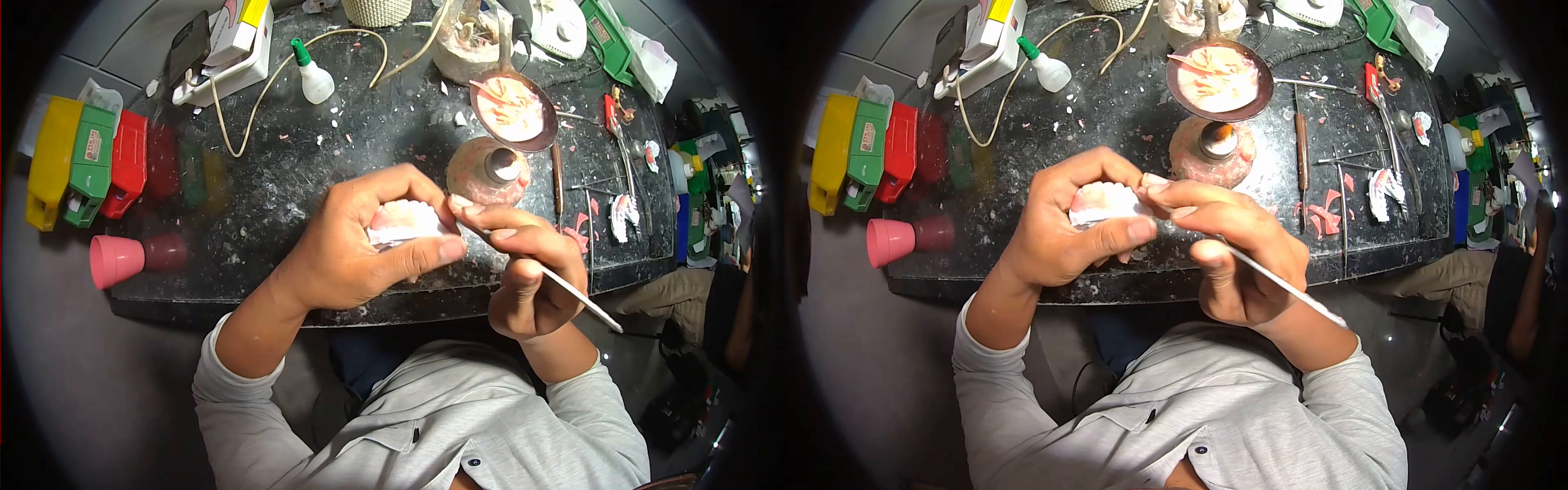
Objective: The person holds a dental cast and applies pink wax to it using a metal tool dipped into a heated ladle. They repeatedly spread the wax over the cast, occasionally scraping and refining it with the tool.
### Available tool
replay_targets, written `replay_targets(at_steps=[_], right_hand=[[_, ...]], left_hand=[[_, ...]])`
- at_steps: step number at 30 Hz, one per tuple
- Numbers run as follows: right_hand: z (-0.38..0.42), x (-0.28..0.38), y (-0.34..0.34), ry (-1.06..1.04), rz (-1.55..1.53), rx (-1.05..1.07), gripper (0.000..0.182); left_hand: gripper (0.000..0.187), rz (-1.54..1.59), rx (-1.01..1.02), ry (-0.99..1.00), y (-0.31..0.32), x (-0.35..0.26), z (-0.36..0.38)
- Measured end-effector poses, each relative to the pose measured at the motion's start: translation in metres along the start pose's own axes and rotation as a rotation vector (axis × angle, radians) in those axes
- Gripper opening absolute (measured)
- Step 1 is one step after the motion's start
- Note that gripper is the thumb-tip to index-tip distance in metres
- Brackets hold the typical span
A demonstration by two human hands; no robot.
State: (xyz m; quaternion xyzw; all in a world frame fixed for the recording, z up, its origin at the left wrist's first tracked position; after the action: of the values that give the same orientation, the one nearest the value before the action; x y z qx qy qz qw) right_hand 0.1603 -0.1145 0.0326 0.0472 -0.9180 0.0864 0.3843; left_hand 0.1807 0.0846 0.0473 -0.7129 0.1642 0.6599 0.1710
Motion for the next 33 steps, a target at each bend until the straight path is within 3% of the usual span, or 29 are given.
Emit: replay_targets(at_steps=[2,6,7,8,10,16,18,28,33], right_hand=[[0.001,-0.003,0.002,-0.003,-0.075,0.02,0.027],[0.001,-0.002,0.006,0.05,-0.193,-0.118,0.035],[0.0,-0.001,0.002,0.025,-0.083,-0.042,0.034],[-0.001,0.0,0.0,0.0,0.026,0.035,0.033],[-0.002,0.002,0.002,0.012,0.04,0.023,0.031],[-0.007,0.006,0.0,0.013,0.193,0.019,0.028],[-0.008,0.008,-0.002,-0.044,0.267,0.046,0.025],[-0.009,0.011,-0.001,0.0,0.215,0.098,0.024],[-0.012,0.01,0.0,-0.039,0.229,0.141,0.03]], left_hand=[[0.04,0.163,0.013,-0.25,0.0,-0.004,0.0],[0.051,0.123,0.0,-0.075,0.0,-0.001,0.0],[0.066,0.143,0.041,-0.118,-0.001,-0.004,0.0],[0.066,0.142,0.042,-0.116,-0.001,-0.004,0.0],[0.079,0.461,0.072,-0.22,0.001,-0.003,0.003],[0.07,0.376,0.101,-0.082,0.004,0.002,0.005],[0.072,0.112,0.119,0.004,0.001,0.004,0.005],[0.07,0.076,0.125,0.06,-0.001,0.001,0.001],[0.068,-0.107,0.11,0.081,-0.003,-0.002,0.001]])
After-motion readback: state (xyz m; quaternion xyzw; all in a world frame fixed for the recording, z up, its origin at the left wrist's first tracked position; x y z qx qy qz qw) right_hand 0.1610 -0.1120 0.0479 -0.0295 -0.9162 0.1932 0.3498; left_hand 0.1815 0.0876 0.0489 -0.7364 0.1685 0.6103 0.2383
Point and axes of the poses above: each hand's wrist, its own z-axis away from the middle knuckle, its own y-axis out of the palm, x = y × z, the point moved 2 cm from there along -z, towards the middle knuckle, and after that the axes turned 1 degree about -x, right-handed, at the moved point
